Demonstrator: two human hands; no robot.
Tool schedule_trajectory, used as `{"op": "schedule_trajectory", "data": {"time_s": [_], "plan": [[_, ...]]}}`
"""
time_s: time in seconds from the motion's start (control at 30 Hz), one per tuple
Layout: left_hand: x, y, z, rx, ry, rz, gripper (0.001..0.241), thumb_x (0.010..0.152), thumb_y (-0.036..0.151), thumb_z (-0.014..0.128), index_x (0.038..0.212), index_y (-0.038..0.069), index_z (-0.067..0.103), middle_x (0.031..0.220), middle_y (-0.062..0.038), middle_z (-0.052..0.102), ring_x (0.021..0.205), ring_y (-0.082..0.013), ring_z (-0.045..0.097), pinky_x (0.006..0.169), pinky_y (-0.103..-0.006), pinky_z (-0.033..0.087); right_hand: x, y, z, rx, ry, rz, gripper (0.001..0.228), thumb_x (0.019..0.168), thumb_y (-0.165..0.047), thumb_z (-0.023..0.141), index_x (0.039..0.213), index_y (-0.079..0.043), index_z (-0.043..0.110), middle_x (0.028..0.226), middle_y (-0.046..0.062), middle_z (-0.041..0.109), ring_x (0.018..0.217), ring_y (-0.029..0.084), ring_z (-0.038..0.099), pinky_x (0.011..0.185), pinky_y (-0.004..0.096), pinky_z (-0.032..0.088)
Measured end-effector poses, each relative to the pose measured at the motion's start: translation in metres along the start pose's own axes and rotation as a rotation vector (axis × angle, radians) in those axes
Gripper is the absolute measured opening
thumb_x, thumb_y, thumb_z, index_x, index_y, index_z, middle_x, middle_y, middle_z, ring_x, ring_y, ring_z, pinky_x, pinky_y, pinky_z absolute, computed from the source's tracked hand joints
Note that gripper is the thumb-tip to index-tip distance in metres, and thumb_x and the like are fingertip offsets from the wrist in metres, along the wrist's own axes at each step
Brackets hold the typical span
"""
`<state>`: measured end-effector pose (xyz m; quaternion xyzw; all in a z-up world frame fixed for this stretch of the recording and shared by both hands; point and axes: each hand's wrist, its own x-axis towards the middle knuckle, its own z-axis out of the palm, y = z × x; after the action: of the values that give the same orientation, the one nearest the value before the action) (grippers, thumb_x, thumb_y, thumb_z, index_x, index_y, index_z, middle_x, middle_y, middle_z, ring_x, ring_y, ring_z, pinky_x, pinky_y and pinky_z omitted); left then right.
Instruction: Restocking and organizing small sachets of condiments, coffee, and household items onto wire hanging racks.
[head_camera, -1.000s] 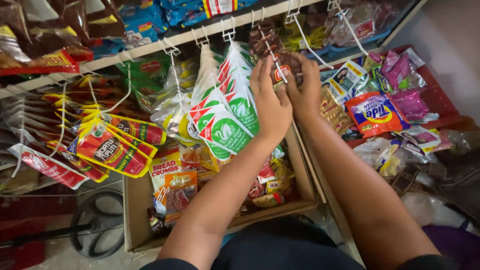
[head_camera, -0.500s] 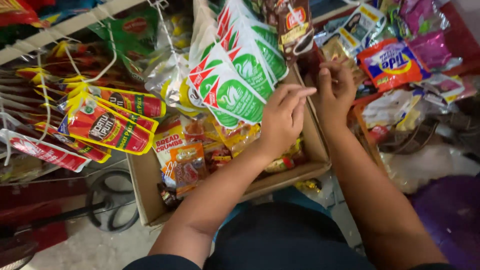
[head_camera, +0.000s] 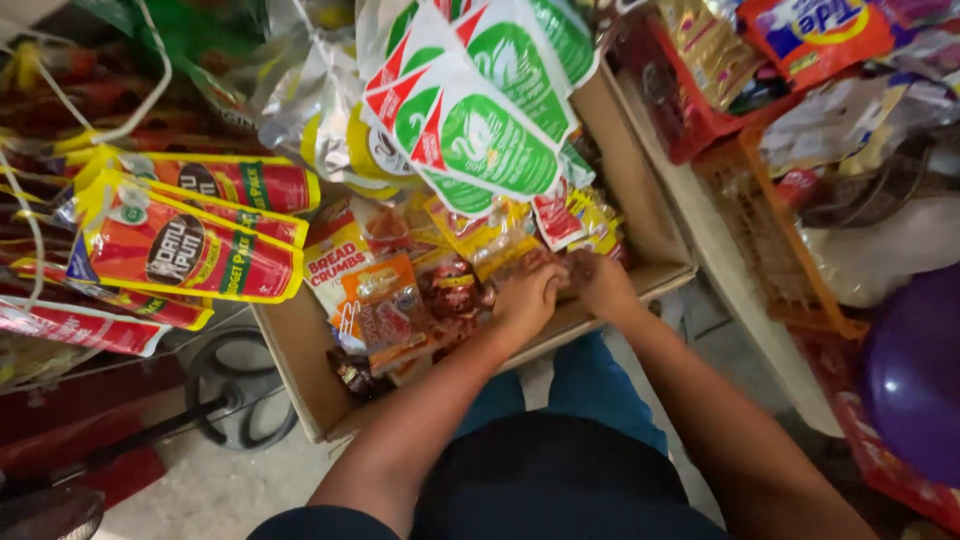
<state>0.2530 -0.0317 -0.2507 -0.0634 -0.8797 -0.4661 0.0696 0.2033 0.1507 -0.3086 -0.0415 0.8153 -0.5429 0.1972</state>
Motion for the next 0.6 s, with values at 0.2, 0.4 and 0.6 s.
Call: {"op": "schedule_trajectory", "data": {"time_s": [0.2,0.4,0.6], "plan": [[-0.059,-0.056,-0.029,0.267,-0.284,-0.332,0.026,0.088,0.017,0.061,0.111,0.019,0.074,0.103,-0.015,0.071,0.095,-0.0382,0.067,0.081,-0.0524,0.052,-0.021,-0.024,0.049,-0.354,-0.246,-0.150,0.025,0.091,-0.012,0.064,0.115,-0.007,0.072,0.103,0.021,0.074,0.095,0.038,0.071,0.082,0.046,0.055],[-0.088,-0.108,-0.073,0.560,-0.255,-0.376,0.024,0.082,0.032,0.072,0.101,0.016,0.072,0.111,-0.009,0.070,0.110,-0.0342,0.063,0.092,-0.0500,0.052,-0.021,-0.021,0.094,-0.663,-0.404,-0.094,0.026,0.087,-0.028,0.064,0.106,-0.012,0.072,0.096,0.020,0.074,0.090,0.042,0.070,0.079,0.053,0.055],[-0.097,-0.130,-0.090,0.621,-0.329,-0.398,0.039,0.079,0.021,0.072,0.118,0.013,0.068,0.132,-0.012,0.057,0.128,-0.0374,0.049,0.105,-0.0504,0.044,-0.009,-0.003,0.117,-0.887,-0.523,-0.075,0.030,0.092,-0.034,0.060,0.110,-0.014,0.073,0.097,0.019,0.074,0.091,0.041,0.070,0.082,0.053,0.055]]}}
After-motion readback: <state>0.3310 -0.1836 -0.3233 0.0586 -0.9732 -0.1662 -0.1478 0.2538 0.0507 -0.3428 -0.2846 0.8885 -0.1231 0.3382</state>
